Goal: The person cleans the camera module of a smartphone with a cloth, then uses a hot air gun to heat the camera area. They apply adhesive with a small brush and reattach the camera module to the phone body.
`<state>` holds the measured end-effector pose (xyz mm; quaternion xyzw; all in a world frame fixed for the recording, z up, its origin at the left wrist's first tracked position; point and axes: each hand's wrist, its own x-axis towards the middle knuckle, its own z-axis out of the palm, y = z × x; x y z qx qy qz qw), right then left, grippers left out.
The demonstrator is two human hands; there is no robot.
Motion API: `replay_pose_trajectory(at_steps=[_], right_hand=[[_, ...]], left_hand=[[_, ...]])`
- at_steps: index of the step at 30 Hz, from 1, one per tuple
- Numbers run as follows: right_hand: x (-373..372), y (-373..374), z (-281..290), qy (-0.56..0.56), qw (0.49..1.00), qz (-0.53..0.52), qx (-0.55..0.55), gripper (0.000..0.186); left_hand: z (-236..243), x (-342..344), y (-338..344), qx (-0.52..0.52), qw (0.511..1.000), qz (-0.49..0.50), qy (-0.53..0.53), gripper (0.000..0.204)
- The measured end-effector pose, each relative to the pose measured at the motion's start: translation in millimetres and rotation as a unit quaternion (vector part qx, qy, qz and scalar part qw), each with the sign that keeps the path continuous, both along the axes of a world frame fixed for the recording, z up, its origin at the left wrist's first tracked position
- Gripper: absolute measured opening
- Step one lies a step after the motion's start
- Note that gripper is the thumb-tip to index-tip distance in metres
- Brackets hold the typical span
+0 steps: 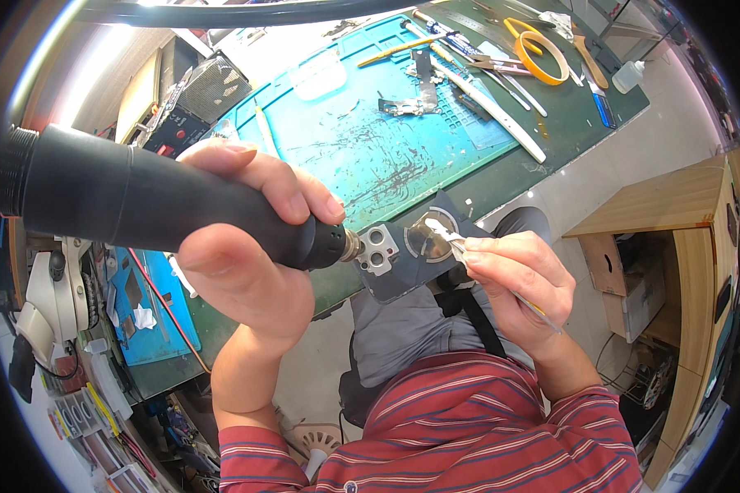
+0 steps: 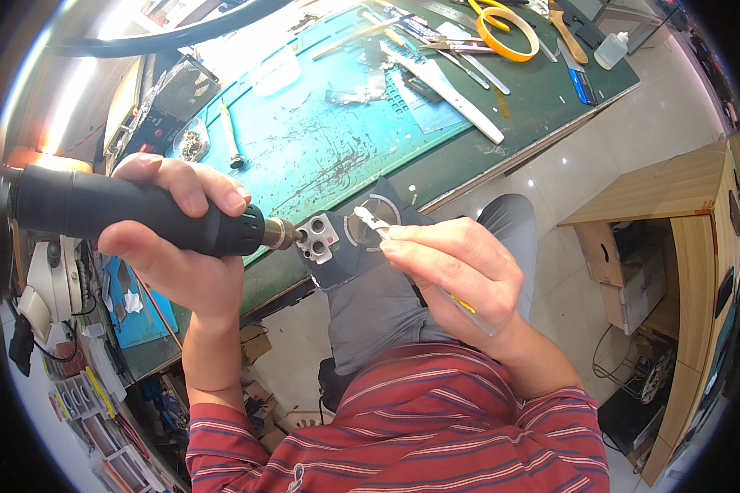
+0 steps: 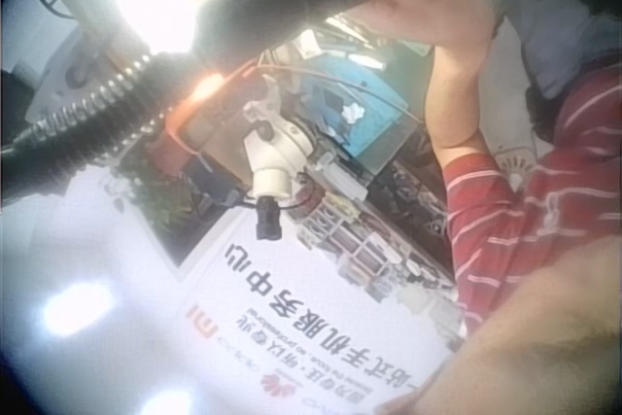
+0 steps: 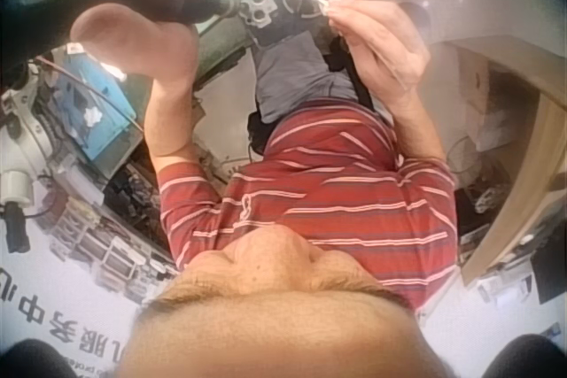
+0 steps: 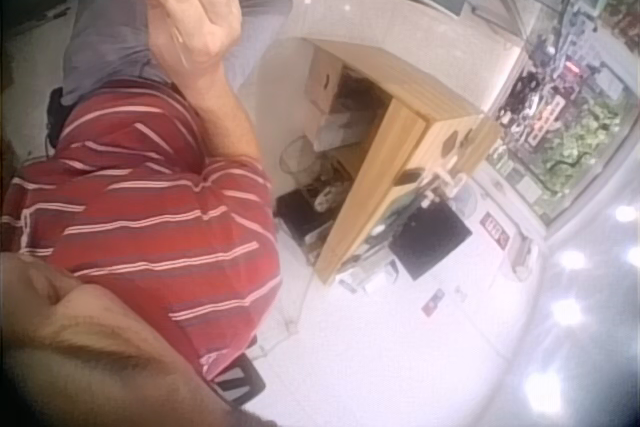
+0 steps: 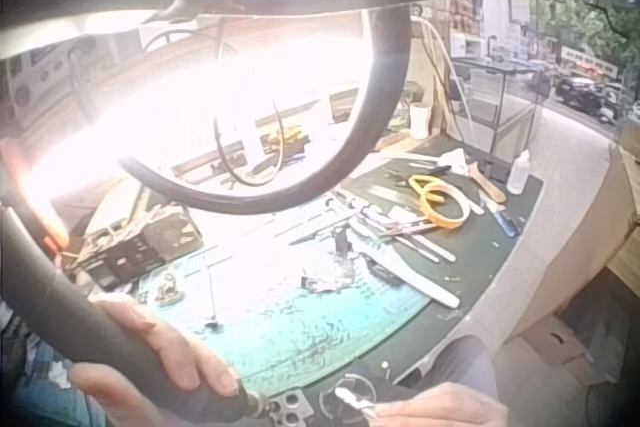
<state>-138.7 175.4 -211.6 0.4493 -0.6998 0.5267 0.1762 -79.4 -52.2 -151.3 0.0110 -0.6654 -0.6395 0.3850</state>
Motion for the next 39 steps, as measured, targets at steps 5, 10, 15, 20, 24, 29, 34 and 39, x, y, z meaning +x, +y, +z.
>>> replay_pose_trajectory(at_steps=[5, 10, 15, 20, 24, 29, 34, 39], right_hand=[[-0.5, -0.3, -0.4, 0.005, 1.0, -0.007, -0.003, 0.032], [-1.3, 1.5, -0.5, 0.005, 1.0, -0.007, 0.0, 0.031], [-1.9, 1.3, 0.5, 0.008, 1.0, -0.003, 0.001, 0.032], [-1.9, 1.3, 2.2, 0.007, 1.0, -0.003, 0.005, 0.031], [-2.0, 1.5, 1.6, 0.006, 1.0, -0.004, 0.008, 0.031], [-2.4, 1.1, 3.2, 0.008, 1.0, -0.005, 0.006, 0.031], [-3.1, 1.7, 3.2, 0.007, 1.0, -0.006, 0.006, 0.031], [-3.1, 1.1, 2.3, 0.006, 1.0, -0.007, 0.004, 0.032]], left_hand=[[-0.1, 0.1, -0.4, -0.001, 1.0, -0.001, 0.003, 0.079], [-1.5, -0.2, -1.8, 0.001, 1.0, -0.006, 0.01, 0.079], [-0.8, 0.0, -1.1, -0.002, 1.0, 0.0, 0.006, 0.079], [1.8, -0.6, 1.0, -0.003, 1.0, 0.013, 0.0, 0.078], [0.7, -1.5, 0.6, 0.013, 1.0, -0.002, 0.011, 0.076], [3.8, -0.8, 2.3, 0.006, 1.0, -0.002, -0.004, 0.075], [2.6, -0.4, 2.7, 0.006, 1.0, -0.002, -0.008, 0.076], [4.6, 0.0, 3.7, 0.001, 1.0, 0.005, -0.011, 0.076]])
